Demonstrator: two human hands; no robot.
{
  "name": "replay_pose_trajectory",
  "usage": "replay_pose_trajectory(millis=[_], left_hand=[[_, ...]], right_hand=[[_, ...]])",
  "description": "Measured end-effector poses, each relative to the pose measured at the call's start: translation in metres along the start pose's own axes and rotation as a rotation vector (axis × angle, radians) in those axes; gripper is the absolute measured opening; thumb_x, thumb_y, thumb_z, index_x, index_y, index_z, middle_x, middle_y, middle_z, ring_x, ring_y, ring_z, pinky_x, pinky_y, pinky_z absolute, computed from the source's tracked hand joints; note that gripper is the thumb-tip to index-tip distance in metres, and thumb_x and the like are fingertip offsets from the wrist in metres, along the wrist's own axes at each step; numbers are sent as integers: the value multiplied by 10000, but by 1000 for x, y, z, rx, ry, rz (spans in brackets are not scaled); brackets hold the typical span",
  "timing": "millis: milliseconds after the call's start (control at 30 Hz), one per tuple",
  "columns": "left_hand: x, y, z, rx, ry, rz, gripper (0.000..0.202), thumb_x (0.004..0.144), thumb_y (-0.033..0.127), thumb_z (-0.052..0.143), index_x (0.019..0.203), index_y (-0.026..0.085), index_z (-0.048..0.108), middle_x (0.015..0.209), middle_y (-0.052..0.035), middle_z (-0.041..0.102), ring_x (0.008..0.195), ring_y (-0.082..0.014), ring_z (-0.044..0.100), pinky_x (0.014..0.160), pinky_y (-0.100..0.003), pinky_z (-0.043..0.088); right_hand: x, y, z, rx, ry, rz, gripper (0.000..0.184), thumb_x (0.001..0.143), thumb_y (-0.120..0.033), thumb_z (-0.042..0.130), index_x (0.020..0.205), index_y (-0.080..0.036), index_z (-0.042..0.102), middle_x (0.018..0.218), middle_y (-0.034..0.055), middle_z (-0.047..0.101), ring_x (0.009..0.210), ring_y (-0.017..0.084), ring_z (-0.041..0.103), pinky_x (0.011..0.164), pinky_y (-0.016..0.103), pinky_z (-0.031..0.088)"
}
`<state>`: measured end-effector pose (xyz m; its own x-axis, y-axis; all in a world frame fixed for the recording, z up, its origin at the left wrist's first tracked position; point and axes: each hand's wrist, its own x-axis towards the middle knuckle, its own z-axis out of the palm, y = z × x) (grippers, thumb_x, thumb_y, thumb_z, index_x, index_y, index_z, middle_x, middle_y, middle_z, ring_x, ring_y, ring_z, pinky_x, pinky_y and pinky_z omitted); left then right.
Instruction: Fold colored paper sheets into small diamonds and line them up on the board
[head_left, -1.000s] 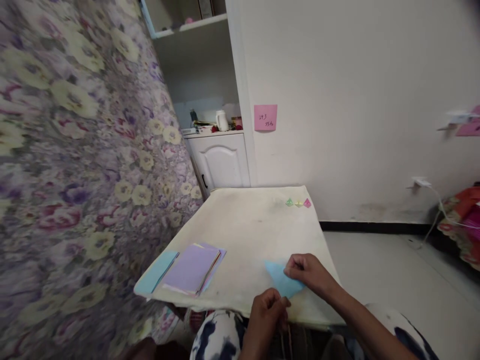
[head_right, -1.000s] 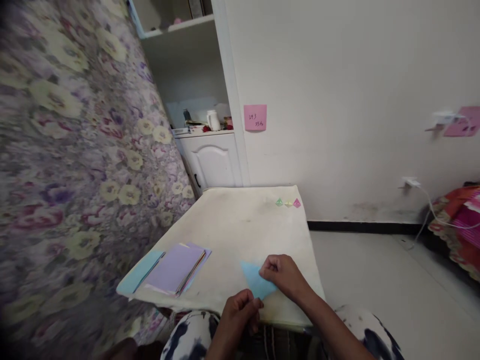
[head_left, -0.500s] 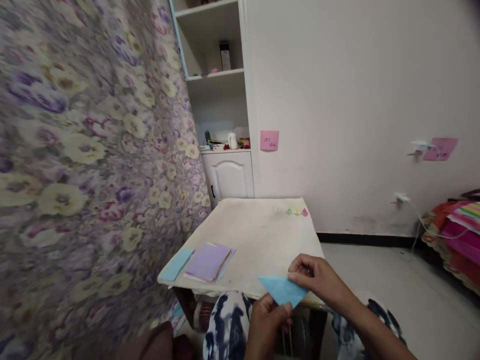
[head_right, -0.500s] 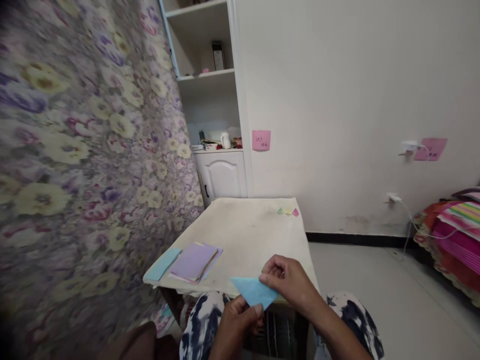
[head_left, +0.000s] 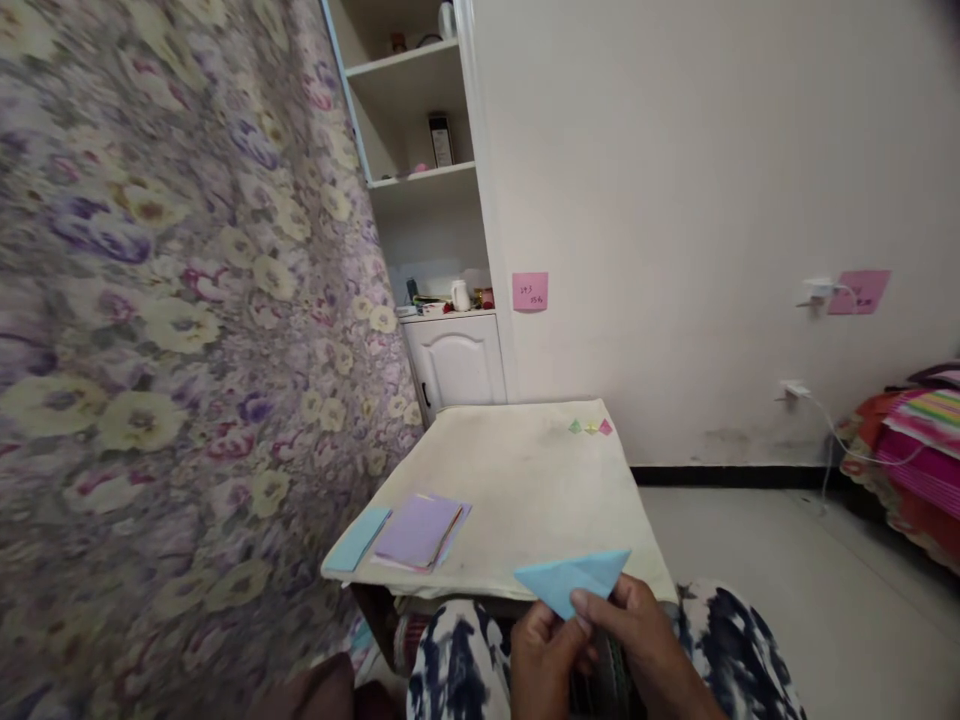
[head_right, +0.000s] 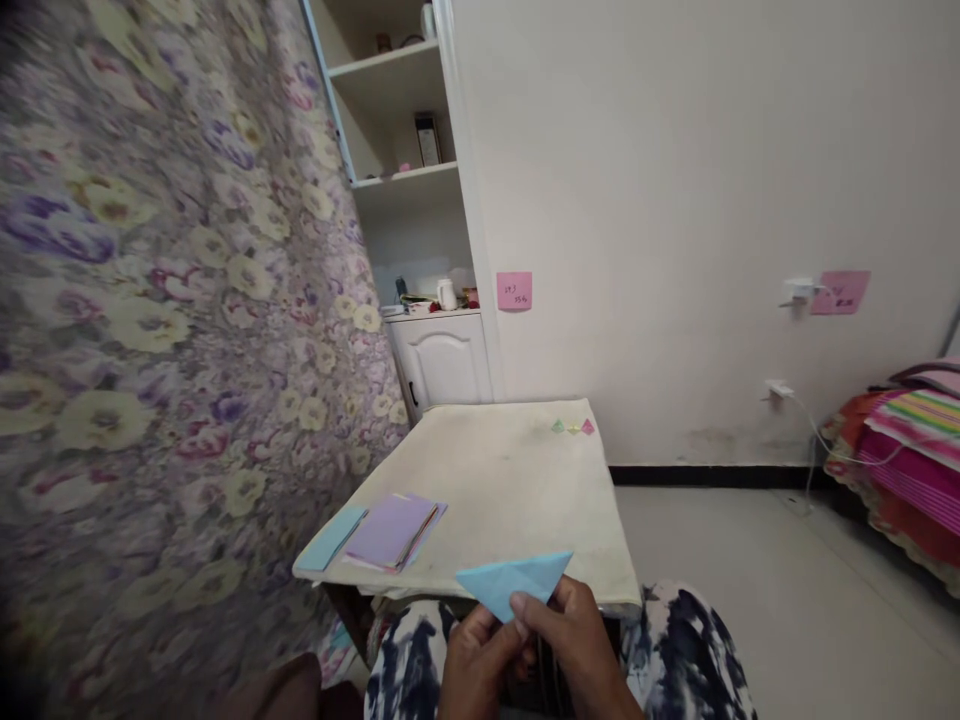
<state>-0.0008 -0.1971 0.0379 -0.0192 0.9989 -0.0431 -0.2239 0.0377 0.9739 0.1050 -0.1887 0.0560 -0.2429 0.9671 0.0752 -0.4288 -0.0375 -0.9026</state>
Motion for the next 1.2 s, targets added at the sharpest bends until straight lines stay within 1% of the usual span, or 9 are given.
replay_pose_trajectory(millis=[200,400,533,600,667,767,1000,1133,1200], left_hand=[[-2,-11,1,-8,-13,-42,358,575,454,708,716,130,650,463,12,552,420,-101,441,434,-214,315],[-4,-26,4,-14,-89,-60,400,583,534,684,585,156,554,391,21,514,350,-79,407,391,-199,272],[-5,-32,5,3,-130,-46,392,597,524,682,573,162,534,385,26,501,348,-76,412,396,-194,287],[-6,-31,5,-4,-127,-33,363,601,491,696,608,160,547,422,25,517,365,-76,425,400,-191,305],[-6,-28,5,-35,-98,-15,360,583,464,718,711,154,588,524,11,563,412,-86,460,397,-188,327],[-6,-22,5,-75,-55,-6,446,538,426,753,861,148,620,631,-6,594,483,-110,501,392,-192,360],[-7,-16,5,-50,-45,-33,344,572,403,722,723,107,634,425,15,553,375,-93,461,399,-194,331],[-9,-11,9,-80,-26,-22,344,550,358,740,767,100,669,432,13,566,383,-95,465,407,-193,333],[-9,-8,12,-104,-9,-32,353,531,344,753,775,100,679,425,11,569,383,-99,468,405,-193,335]], right_hand=[[-1,4,-5,-30,31,-3,282,691,-410,670,640,-152,565,466,-32,506,381,97,426,395,224,343],[-1,9,-15,-31,97,-2,249,710,-366,666,663,-140,573,512,-26,519,431,86,426,414,205,330],[-2,6,-16,-6,129,-8,253,687,-364,680,651,-139,572,519,-20,524,444,94,436,421,208,339],[-3,5,-15,-11,139,6,271,681,-391,675,663,-140,577,520,-12,538,421,99,439,393,210,329],[-5,4,-14,-21,135,14,284,674,-410,674,672,-141,582,534,-5,554,414,103,443,385,214,334],[-6,6,-15,-54,118,5,287,663,-412,685,664,-141,588,541,-5,558,440,107,452,425,226,369],[-9,9,-15,-145,99,-4,293,673,-422,673,656,-149,569,513,-20,546,442,119,471,448,236,385],[-10,3,-12,-120,135,-70,291,638,-409,698,640,-153,561,551,-17,555,515,124,500,501,227,410],[-10,1,-11,-82,125,-64,300,636,-424,691,659,-159,552,530,-27,532,486,115,483,452,210,390]])
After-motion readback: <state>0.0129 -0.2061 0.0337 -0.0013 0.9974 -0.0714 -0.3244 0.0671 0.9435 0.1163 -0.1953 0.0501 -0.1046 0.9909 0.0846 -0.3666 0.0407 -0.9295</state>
